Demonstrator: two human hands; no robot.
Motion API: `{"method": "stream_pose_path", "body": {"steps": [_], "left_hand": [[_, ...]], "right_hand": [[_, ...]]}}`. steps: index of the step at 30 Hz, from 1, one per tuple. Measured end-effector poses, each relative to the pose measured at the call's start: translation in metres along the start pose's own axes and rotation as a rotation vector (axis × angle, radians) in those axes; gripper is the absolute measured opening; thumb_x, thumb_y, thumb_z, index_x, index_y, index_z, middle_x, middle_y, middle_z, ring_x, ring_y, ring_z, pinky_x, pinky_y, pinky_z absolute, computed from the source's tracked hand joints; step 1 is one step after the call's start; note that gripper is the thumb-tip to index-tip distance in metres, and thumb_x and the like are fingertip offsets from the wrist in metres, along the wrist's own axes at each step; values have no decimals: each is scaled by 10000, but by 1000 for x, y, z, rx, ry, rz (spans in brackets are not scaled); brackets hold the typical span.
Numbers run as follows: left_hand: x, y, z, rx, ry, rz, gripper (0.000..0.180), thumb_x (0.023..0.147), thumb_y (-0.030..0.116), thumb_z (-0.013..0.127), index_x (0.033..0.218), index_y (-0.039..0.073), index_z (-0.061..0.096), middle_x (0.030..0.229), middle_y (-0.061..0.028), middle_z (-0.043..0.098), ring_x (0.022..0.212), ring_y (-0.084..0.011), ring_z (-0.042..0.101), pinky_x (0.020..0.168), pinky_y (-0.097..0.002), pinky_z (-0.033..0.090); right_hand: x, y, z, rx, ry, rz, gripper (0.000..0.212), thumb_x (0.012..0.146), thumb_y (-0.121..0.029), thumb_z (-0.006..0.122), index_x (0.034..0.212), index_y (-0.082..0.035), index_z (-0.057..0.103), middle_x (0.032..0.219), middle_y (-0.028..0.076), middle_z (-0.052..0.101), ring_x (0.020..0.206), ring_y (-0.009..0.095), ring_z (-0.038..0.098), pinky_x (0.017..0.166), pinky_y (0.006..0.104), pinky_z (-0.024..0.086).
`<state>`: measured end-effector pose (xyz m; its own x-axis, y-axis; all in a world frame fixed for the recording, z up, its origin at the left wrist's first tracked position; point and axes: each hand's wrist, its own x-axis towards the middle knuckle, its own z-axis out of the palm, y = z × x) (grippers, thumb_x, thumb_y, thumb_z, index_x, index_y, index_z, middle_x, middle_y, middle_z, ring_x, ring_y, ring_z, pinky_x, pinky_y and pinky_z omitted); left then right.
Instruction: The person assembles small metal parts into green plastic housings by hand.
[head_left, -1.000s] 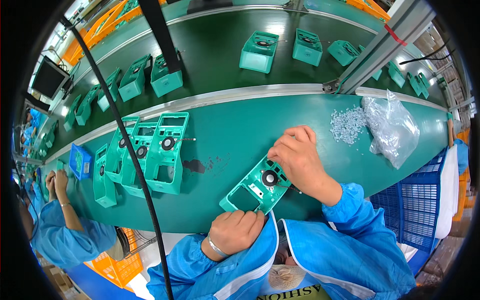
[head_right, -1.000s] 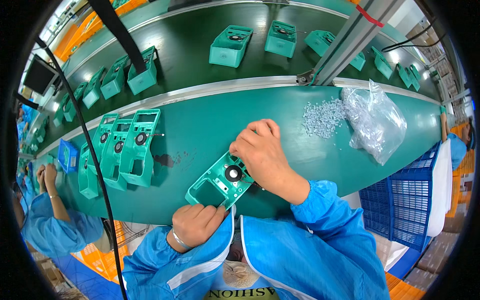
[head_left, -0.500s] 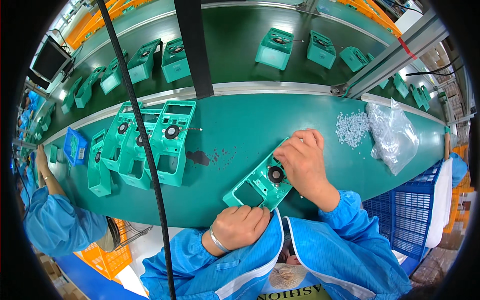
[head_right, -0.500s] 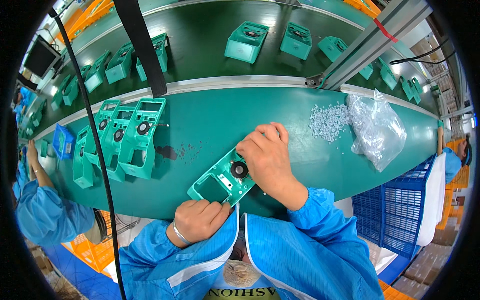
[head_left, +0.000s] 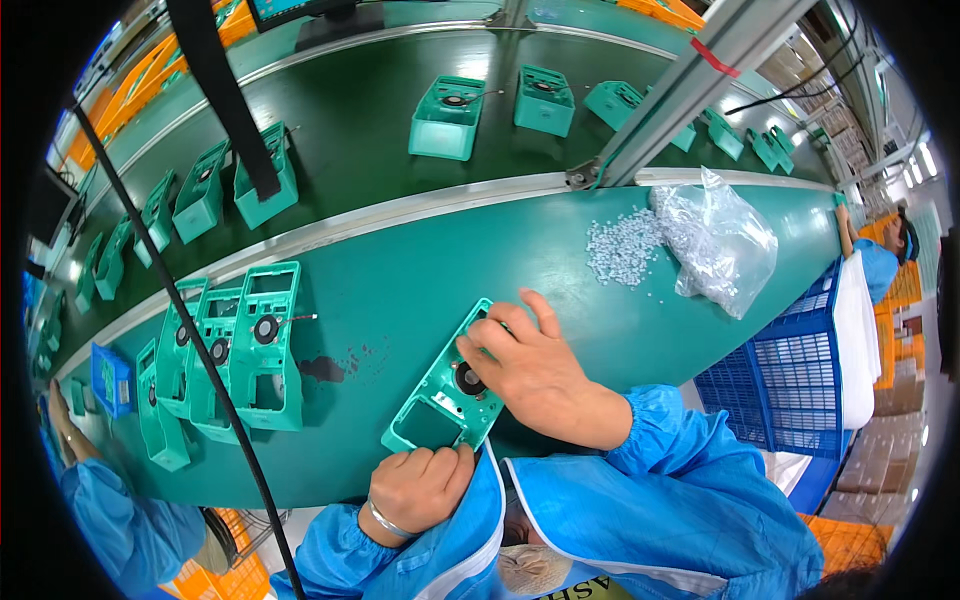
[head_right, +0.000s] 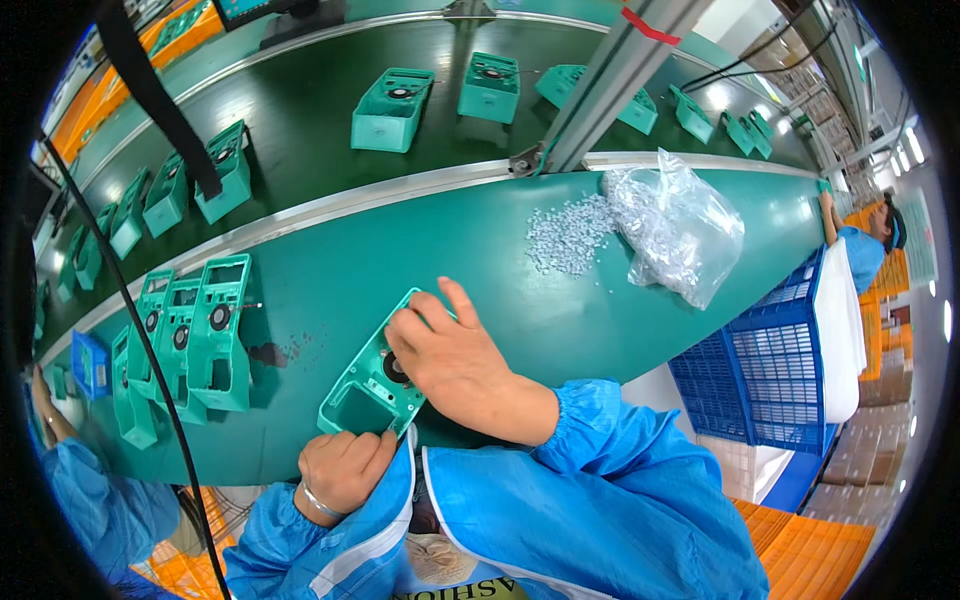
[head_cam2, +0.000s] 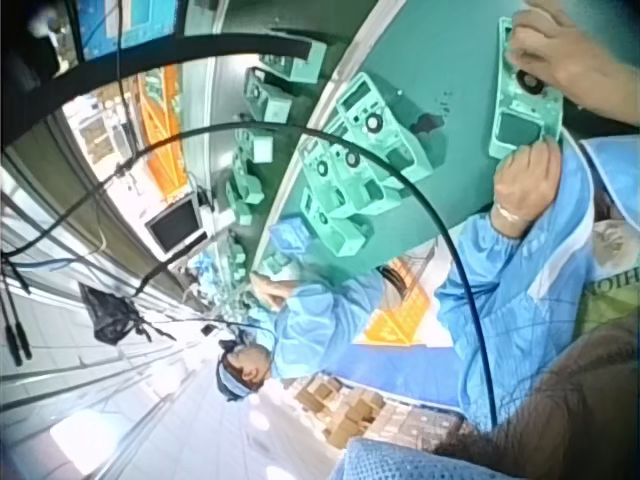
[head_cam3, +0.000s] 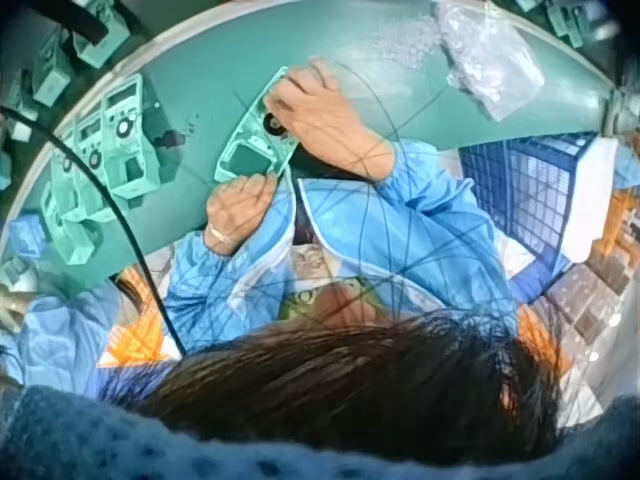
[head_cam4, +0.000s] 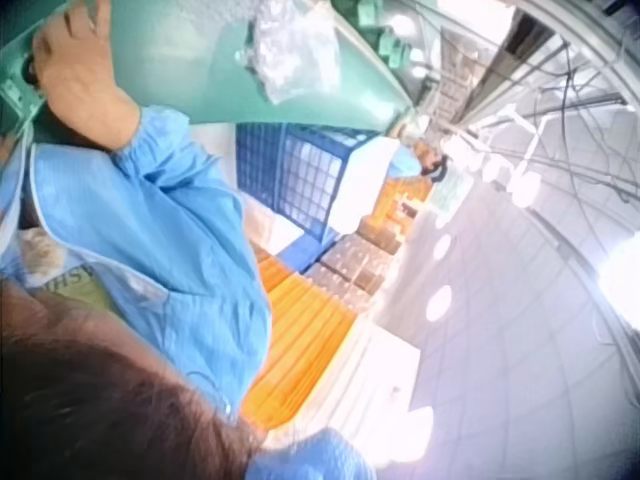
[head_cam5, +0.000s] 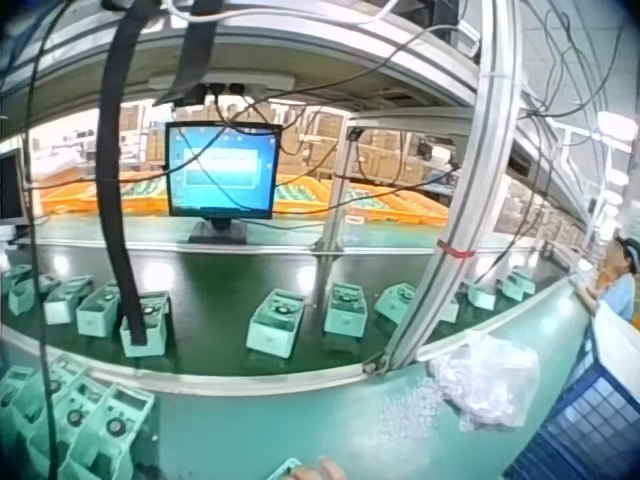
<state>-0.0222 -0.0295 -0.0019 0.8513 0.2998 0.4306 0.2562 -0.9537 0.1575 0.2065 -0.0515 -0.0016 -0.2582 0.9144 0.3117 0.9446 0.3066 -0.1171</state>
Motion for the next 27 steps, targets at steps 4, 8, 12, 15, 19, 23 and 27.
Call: {"method": "stream_pose_path", "body": {"steps": [4,8,12,15,19,23,27], "left_hand": [[3,-2,-1,21,-35,4,258,714,154,706,959,91,756,698,8,492,566,-137,516,480,-305,375],[1,0,-2,41,-32,-8,212,752,140,703,955,101,748,706,13,485,579,-126,516,477,-291,384],[-1,6,-1,75,-33,-29,214,749,156,732,958,112,749,700,9,483,581,-145,519,497,-320,390],[2,4,-3,86,-41,-22,199,759,166,755,950,112,746,697,11,483,579,-146,521,496,-322,391],[6,3,-6,92,-60,-17,167,772,163,783,923,104,739,693,17,484,572,-129,522,477,-300,390],[5,4,-5,66,-55,-26,165,773,160,783,921,103,738,693,17,484,571,-127,520,476,-297,389],[6,3,-4,66,-47,-39,163,766,147,767,922,109,739,695,19,485,572,-124,517,475,-292,386]], "right_hand": [[1,2,-3,3,-55,6,313,857,-175,646,1123,-22,707,1154,92,564,1225,295,509,1184,584,312],[-9,34,-6,52,121,67,268,821,-129,714,1085,-93,735,1181,78,583,1177,309,522,1066,545,389],[-31,128,-22,-53,361,242,235,762,-89,787,985,-158,754,1000,29,647,1017,288,571,912,459,424],[-44,169,-17,-79,323,291,180,756,-99,800,919,-154,749,907,13,654,964,265,583,908,436,424],[-37,174,-4,-33,257,286,121,742,-134,819,830,-147,736,875,0,651,957,251,590,924,428,421],[-26,171,-3,-66,209,271,107,743,-150,822,806,-146,735,856,-1,653,963,252,591,938,427,422],[-22,170,0,-69,200,239,115,751,-144,822,826,-126,738,839,-3,659,977,252,592,916,403,420]]}}
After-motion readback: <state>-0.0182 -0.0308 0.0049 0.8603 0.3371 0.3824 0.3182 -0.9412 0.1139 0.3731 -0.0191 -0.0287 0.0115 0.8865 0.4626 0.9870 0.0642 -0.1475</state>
